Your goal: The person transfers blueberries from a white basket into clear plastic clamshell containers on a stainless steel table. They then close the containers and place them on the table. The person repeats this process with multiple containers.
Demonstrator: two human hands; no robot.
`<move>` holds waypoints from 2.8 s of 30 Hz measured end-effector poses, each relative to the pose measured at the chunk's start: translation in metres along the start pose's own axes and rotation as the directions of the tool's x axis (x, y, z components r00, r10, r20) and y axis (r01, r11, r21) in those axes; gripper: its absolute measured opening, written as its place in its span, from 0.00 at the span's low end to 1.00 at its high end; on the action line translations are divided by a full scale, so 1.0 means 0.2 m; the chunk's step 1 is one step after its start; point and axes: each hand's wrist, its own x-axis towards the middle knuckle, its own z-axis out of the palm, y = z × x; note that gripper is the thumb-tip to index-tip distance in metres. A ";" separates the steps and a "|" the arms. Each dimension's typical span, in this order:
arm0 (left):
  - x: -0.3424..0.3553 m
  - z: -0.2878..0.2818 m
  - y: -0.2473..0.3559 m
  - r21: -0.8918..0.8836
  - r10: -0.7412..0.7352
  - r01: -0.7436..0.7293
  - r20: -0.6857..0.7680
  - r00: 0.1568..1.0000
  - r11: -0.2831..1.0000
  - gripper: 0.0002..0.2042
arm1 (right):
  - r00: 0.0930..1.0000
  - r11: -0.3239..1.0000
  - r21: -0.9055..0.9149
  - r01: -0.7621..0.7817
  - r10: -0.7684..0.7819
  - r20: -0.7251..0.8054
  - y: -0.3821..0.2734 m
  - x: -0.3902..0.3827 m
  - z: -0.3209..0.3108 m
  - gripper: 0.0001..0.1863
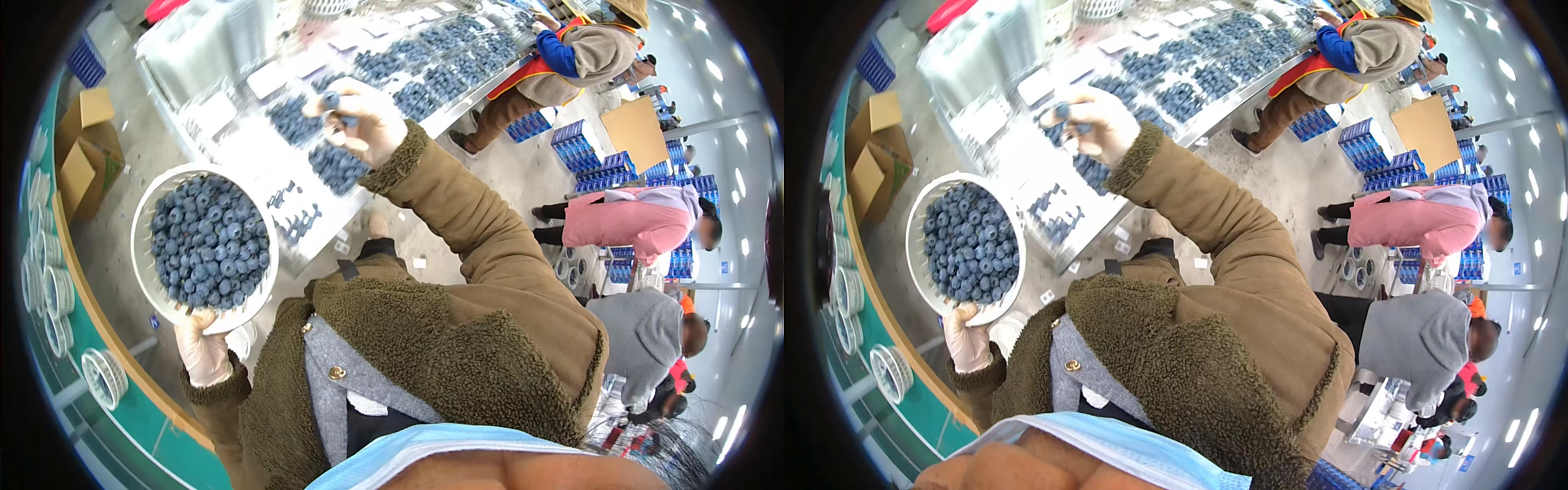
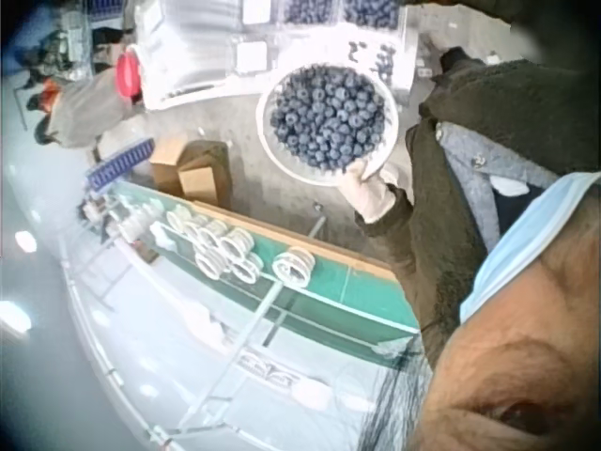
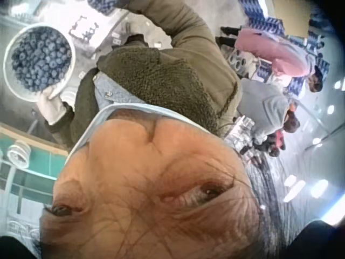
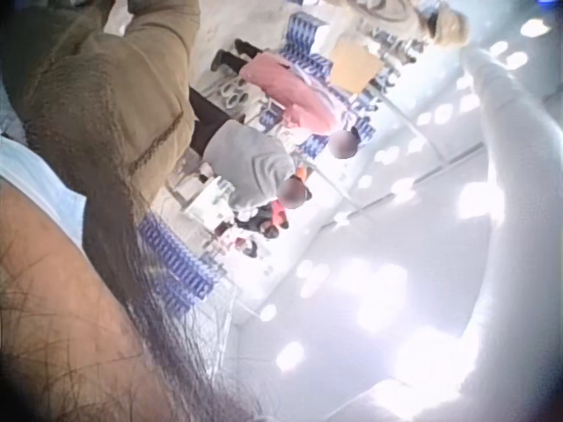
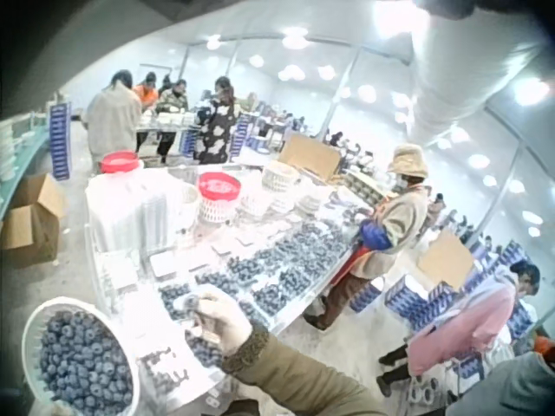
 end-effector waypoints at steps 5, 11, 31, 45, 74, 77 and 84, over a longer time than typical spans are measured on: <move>0.22 0.52 -0.21 -0.057 0.026 -0.026 0.000 1.000 0.998 0.28 | 0.904 0.996 0.032 0.089 -0.067 -0.422 -0.41 0.10 -0.86 0.04; 0.31 0.97 -0.47 -0.149 -0.141 0.114 -0.190 0.972 0.982 0.29 | 0.664 0.935 -0.174 0.309 -0.343 -0.664 -1.32 0.76 -1.45 0.11; 0.56 1.29 -0.57 0.188 0.067 -0.016 -0.266 0.962 0.982 0.30 | 0.631 0.419 -0.529 0.738 -0.148 0.762 -0.83 0.69 -0.79 0.16; 0.51 0.93 -0.46 0.092 -0.103 0.114 -0.117 0.988 0.989 0.33 | 0.416 -0.106 -0.459 0.882 0.632 0.654 -0.34 0.32 -0.32 0.22; 0.37 0.95 -0.46 0.166 -0.114 0.125 -0.075 0.991 0.978 0.33 | 0.752 -0.553 -0.521 0.650 0.369 0.546 -0.17 0.39 -0.14 0.04; 0.35 0.96 -0.46 0.147 -0.111 0.122 -0.081 0.990 0.982 0.33 | 0.739 -0.548 -0.520 0.655 0.322 0.592 -0.21 0.35 -0.16 0.03; 0.37 0.96 -0.46 0.086 -0.161 0.166 -0.059 0.985 0.982 0.32 | 0.860 -0.114 -0.855 0.505 -0.013 0.510 -0.46 0.18 -0.29 0.02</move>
